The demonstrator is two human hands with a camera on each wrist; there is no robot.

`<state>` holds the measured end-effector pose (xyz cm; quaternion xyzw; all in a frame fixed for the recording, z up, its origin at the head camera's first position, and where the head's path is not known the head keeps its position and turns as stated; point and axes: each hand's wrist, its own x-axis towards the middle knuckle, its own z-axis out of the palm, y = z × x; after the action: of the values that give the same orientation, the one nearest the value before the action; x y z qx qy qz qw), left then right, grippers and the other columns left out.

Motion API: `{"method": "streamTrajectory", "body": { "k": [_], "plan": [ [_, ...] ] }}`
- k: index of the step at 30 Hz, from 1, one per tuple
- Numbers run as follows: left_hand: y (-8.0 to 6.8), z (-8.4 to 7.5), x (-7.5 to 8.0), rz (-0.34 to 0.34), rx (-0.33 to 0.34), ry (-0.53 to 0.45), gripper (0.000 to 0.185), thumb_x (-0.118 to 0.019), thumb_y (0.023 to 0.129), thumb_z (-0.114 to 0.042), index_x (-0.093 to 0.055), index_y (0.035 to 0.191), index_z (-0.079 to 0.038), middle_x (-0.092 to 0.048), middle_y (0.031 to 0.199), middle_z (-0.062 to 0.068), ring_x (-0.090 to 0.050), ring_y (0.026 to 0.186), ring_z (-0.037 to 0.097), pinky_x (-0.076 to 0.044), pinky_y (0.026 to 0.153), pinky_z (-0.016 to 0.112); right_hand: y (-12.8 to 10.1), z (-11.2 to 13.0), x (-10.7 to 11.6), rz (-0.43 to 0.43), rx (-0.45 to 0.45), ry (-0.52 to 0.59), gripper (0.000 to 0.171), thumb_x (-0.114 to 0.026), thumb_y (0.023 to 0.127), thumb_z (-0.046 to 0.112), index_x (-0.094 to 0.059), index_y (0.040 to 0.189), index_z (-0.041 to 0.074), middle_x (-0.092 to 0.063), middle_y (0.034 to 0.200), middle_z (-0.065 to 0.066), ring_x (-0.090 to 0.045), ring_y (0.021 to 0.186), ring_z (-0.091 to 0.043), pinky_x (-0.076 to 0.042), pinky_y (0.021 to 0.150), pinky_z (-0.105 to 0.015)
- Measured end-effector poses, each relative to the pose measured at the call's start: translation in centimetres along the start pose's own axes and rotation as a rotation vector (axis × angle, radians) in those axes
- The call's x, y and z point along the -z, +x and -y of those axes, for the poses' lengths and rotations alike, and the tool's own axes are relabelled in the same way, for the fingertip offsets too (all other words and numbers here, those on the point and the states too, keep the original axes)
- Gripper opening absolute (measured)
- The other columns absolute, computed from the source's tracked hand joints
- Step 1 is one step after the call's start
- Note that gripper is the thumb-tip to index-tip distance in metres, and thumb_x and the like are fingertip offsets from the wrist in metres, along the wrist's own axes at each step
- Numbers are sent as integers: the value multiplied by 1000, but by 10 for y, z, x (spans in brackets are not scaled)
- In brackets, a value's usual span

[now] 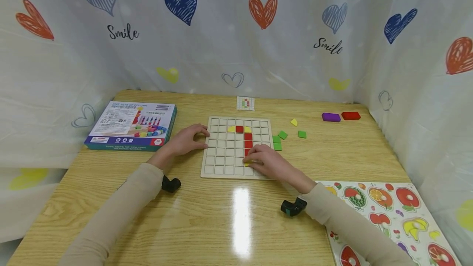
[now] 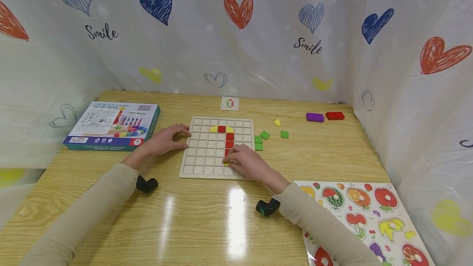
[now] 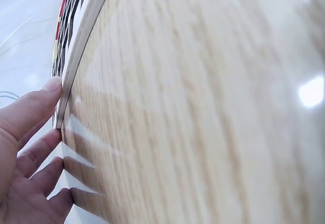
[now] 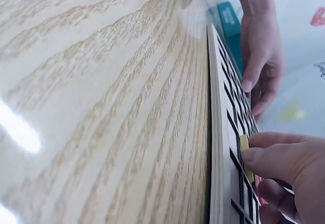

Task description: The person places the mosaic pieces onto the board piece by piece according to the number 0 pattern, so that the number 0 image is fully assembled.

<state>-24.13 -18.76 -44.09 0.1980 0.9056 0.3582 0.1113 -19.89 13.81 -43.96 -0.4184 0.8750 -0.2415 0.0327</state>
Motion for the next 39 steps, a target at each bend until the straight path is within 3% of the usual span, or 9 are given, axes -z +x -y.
{"method": "streamTrajectory", "body": {
  "k": [9,18,31,39],
  "plan": [
    [1,0,0,-3,5,2,35,-72,90,-17,-62,121,-5,-42,148,18,-27,143,38,-20,116,53,-5,-4,-2,-30,-115,63,20,-69,92,12,-73,112,10,-64,108,-1,-58,97,-15,-50,82,-32],
    [0,-2,0,-6,10,-1,34,-72,90,-18,-63,120,-5,-43,148,17,-30,142,37,-22,115,52,-5,-5,-6,-74,-115,70,18,-68,92,9,-74,109,10,-64,105,0,-59,95,-14,-50,79,-31],
    [0,-3,0,-3,19,3,35,-72,90,-18,-62,121,-5,-42,148,17,-27,143,37,-20,116,52,-4,2,-12,-143,-208,131,18,-71,91,15,-75,108,12,-62,103,3,-56,89,-10,-48,73,-27],
    [-1,-5,1,-1,20,-6,35,-72,90,-18,-62,121,-4,-42,148,18,-28,143,37,-21,116,52,-4,2,-14,-166,-191,120,17,-73,89,15,-75,106,11,-63,103,1,-56,86,-9,-50,73,-26]
  ]
}}
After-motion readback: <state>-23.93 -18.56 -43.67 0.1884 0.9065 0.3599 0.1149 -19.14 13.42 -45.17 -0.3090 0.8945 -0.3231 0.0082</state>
